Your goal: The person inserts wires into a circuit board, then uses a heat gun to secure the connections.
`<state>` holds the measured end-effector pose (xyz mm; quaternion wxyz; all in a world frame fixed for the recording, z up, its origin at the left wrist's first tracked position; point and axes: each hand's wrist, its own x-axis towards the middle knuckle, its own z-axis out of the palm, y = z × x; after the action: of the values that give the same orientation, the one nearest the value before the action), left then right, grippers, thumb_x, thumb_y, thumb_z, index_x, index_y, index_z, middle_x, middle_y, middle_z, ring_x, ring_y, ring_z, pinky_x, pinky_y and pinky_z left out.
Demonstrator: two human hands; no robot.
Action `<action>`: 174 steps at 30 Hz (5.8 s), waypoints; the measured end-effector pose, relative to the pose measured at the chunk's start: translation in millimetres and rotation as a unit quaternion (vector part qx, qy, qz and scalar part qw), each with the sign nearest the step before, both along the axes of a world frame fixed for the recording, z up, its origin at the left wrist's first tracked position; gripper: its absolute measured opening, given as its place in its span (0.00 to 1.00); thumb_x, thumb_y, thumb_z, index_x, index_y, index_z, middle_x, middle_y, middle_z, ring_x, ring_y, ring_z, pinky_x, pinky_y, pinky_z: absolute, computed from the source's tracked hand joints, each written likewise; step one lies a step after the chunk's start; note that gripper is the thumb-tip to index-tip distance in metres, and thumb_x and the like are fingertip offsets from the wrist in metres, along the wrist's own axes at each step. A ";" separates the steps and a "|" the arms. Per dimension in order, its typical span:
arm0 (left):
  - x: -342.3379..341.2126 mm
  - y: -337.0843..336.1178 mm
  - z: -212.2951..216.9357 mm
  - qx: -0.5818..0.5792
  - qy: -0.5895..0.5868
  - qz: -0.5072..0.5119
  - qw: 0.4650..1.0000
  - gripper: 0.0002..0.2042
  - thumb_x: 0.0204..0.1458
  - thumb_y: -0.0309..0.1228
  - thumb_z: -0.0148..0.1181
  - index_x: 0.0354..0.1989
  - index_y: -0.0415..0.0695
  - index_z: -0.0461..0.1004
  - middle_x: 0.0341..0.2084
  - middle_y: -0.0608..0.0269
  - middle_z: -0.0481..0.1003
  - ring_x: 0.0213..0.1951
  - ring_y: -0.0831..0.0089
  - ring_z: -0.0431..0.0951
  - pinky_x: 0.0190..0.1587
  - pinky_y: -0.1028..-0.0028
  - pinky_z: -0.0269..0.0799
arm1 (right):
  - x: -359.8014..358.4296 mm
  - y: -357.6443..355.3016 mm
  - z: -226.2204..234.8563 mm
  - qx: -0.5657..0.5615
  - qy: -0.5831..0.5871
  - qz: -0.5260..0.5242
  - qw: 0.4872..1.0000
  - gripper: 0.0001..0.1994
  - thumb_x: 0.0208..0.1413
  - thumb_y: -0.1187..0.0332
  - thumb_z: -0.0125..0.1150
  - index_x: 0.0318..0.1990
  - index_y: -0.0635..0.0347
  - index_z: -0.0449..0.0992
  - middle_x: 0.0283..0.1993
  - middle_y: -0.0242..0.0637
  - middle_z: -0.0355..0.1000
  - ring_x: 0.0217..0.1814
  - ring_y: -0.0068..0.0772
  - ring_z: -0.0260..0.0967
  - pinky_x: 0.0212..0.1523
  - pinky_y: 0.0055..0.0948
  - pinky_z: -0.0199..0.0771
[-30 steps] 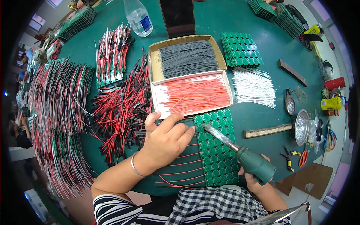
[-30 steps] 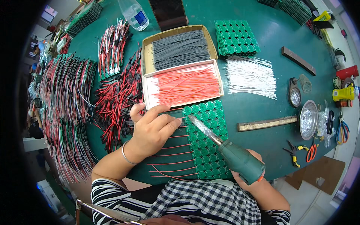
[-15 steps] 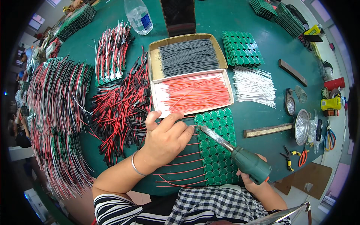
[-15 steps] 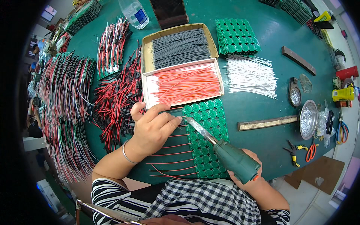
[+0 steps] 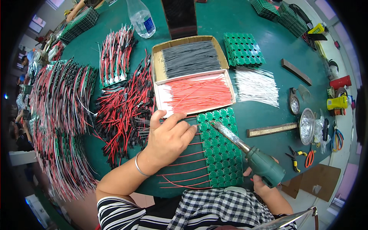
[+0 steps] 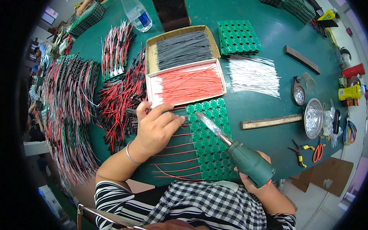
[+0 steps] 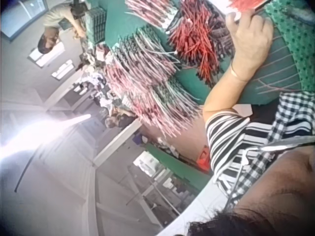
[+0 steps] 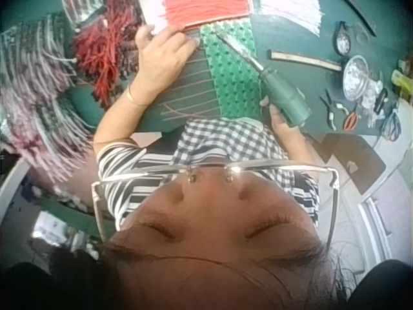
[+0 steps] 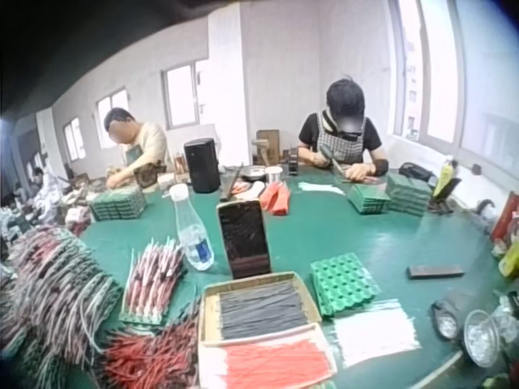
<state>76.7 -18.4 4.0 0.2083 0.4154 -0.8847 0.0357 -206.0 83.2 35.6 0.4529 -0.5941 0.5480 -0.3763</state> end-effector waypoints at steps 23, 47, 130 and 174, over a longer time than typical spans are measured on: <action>-4.9 16.2 -1.5 0.010 0.016 0.000 1.000 0.05 0.45 0.32 0.59 0.30 0.54 0.79 0.25 0.77 0.73 0.42 0.76 0.73 0.53 0.58 0.48 | -8.5 17.2 -23.7 -0.085 0.183 0.094 0.975 0.17 0.58 0.57 0.54 0.44 0.62 0.73 0.27 0.31 0.71 0.26 0.25 0.70 0.32 0.27 0.70; -5.6 21.6 8.3 -0.002 0.043 -0.013 0.999 0.06 0.43 0.32 0.59 0.30 0.52 0.79 0.24 0.76 0.73 0.38 0.74 0.74 0.49 0.62 0.55 | -13.5 18.5 4.3 -0.126 0.196 0.106 0.967 0.05 0.51 0.66 0.57 0.31 0.55 0.77 0.30 0.34 0.76 0.32 0.39 0.75 0.37 0.35 0.74; -11.2 51.1 2.7 0.016 0.041 -0.058 0.997 0.10 0.40 0.30 0.59 0.33 0.48 0.79 0.23 0.73 0.69 0.25 0.74 0.65 0.25 0.74 0.61 | -20.9 51.4 3.6 -0.099 0.158 0.101 0.977 0.04 0.47 0.69 0.58 0.31 0.56 0.76 0.29 0.32 0.76 0.32 0.38 0.74 0.36 0.36 0.73; -14.4 66.7 -1.2 0.065 0.042 -0.080 0.994 0.09 0.40 0.29 0.59 0.32 0.47 0.78 0.22 0.71 0.69 0.24 0.74 0.67 0.26 0.74 0.62 | -26.5 79.1 -2.6 -0.065 0.165 0.089 0.980 0.13 0.58 0.61 0.50 0.40 0.60 0.74 0.25 0.28 0.75 0.29 0.28 0.71 0.46 0.33 0.64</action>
<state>62.3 48.3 2.8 0.2203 0.3569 -0.9061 -0.0559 -232.6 162.3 33.0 0.3486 -0.7223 0.5346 -0.2662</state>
